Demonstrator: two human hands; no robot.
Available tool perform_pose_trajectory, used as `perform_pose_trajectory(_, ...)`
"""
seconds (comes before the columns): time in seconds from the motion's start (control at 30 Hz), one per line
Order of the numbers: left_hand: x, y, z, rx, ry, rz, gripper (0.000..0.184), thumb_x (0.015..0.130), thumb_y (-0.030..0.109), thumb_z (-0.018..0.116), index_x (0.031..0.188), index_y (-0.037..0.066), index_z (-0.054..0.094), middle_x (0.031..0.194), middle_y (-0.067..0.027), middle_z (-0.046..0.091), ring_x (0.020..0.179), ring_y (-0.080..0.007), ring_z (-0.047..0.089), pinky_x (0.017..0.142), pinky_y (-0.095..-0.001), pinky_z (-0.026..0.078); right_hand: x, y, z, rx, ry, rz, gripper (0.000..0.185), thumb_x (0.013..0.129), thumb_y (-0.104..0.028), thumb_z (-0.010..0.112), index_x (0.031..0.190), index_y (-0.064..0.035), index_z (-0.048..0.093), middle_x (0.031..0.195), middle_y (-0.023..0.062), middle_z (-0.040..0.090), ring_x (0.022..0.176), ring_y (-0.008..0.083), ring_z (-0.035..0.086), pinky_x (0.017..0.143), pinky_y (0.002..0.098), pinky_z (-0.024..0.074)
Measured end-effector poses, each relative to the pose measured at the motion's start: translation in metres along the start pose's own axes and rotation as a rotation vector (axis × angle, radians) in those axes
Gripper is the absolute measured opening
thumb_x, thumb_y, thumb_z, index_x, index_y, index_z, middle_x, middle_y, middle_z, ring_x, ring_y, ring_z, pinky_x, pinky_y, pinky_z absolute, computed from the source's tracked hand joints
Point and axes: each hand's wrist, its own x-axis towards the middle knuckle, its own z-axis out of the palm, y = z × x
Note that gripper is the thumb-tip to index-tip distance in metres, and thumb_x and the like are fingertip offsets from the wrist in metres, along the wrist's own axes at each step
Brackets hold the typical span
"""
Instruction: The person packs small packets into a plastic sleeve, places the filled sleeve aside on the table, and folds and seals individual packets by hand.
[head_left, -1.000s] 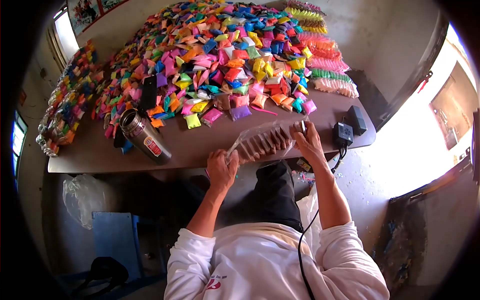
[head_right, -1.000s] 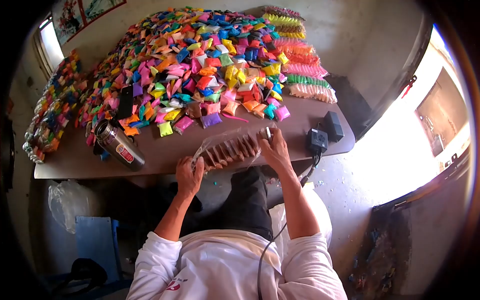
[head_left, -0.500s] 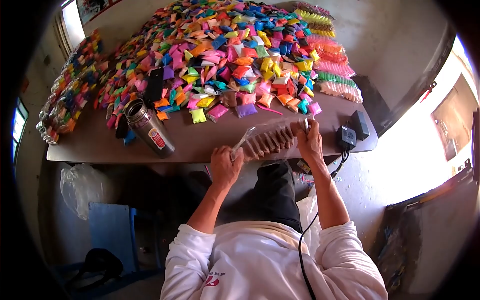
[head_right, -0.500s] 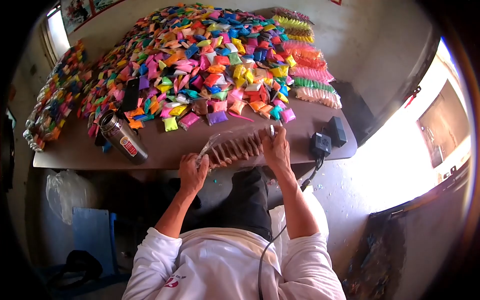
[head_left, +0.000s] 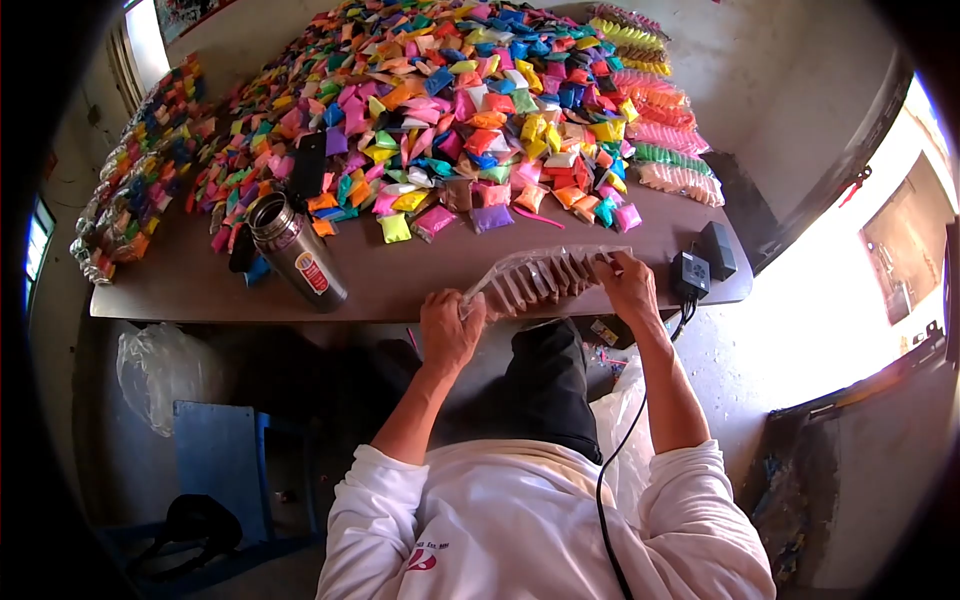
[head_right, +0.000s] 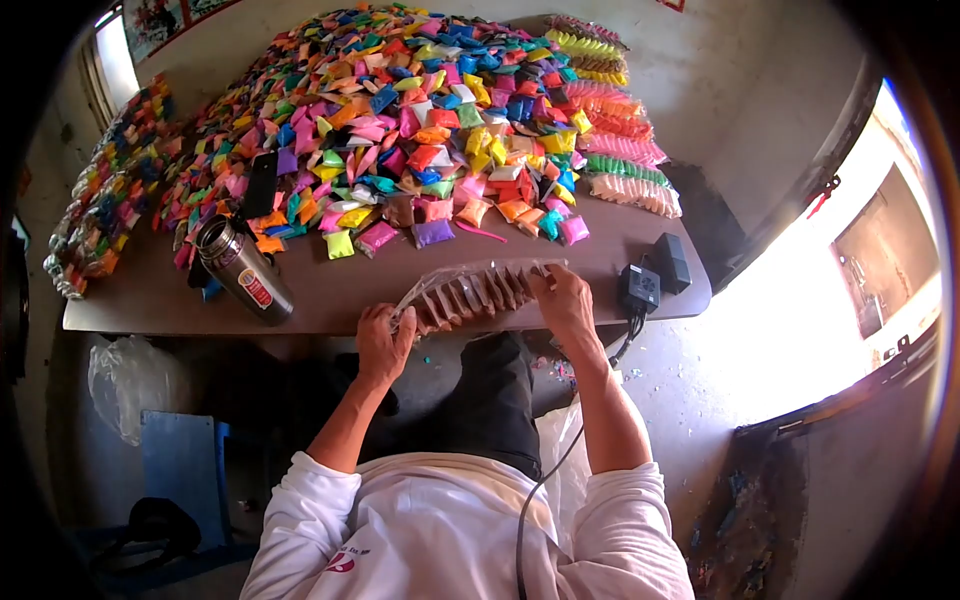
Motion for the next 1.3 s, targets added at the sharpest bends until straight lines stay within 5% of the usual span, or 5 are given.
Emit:
perform_pose_trajectory(0.47,0.002,0.001,-0.001,0.013,0.001,0.009,0.032,0.091,0.025,0.061,0.074,-0.002,0.061,0.078,-0.0187,0.061,0.083,-0.0394,0.057,0.081,-0.0457,0.044,0.001,0.008,-0.007,-0.130,0.018,0.051,0.029,0.090,-0.029,0.061,0.095,-0.0021,0.071,0.095,0.0207,0.067,0.087,0.0381,0.066,0.079,0.0423,0.0515)
perform_pose_trajectory(0.77,0.005,-0.004,-0.003,0.016,-0.058,-0.019,0.037,0.093,0.029,0.058,0.076,-0.003,0.061,0.079,-0.0205,0.061,0.082,-0.0416,0.057,0.082,-0.0471,0.044,-0.001,0.036,0.005,0.170,0.017,0.154,0.025,0.088,-0.023,0.067,0.097,-0.0006,0.071,0.076,0.0121,0.063,0.076,0.0189,0.065,0.072,0.0319,0.0513)
perform_pose_trajectory(0.83,0.004,-0.003,-0.005,0.022,-0.070,-0.034,0.037,0.094,0.029,0.057,0.077,-0.003,0.062,0.080,-0.0208,0.062,0.083,-0.0419,0.057,0.082,-0.0474,0.044,-0.002,0.047,0.006,0.392,0.165,0.096,0.026,0.088,-0.016,0.066,0.110,-0.0021,0.067,0.082,0.0100,0.066,0.076,0.0141,0.062,0.070,0.0307,0.0509)
perform_pose_trajectory(1.0,0.008,-0.006,-0.005,-0.002,-0.108,-0.064,0.041,0.097,0.033,0.054,0.082,-0.004,0.064,0.084,-0.0215,0.064,0.082,-0.0437,0.058,0.081,-0.0481,0.046,-0.003,0.049,-0.005,0.214,-0.113,-0.157,0.063,0.079,-0.006,0.066,0.139,-0.0078,0.049,0.114,0.0147,0.064,0.086,0.0185,0.066,0.080,0.0306,0.0527)
perform_pose_trajectory(1.3,0.028,-0.013,-0.015,-0.248,-0.234,-0.270,0.044,0.099,0.037,0.051,0.081,-0.002,0.061,0.071,-0.0158,0.059,0.071,-0.0341,0.058,0.070,-0.0422,0.046,0.016,0.033,0.004,0.340,-0.326,0.037,0.055,0.075,-0.008,0.079,0.127,-0.0059,0.062,0.117,0.0147,0.067,0.100,0.0233,0.067,0.088,0.0332,0.0521)
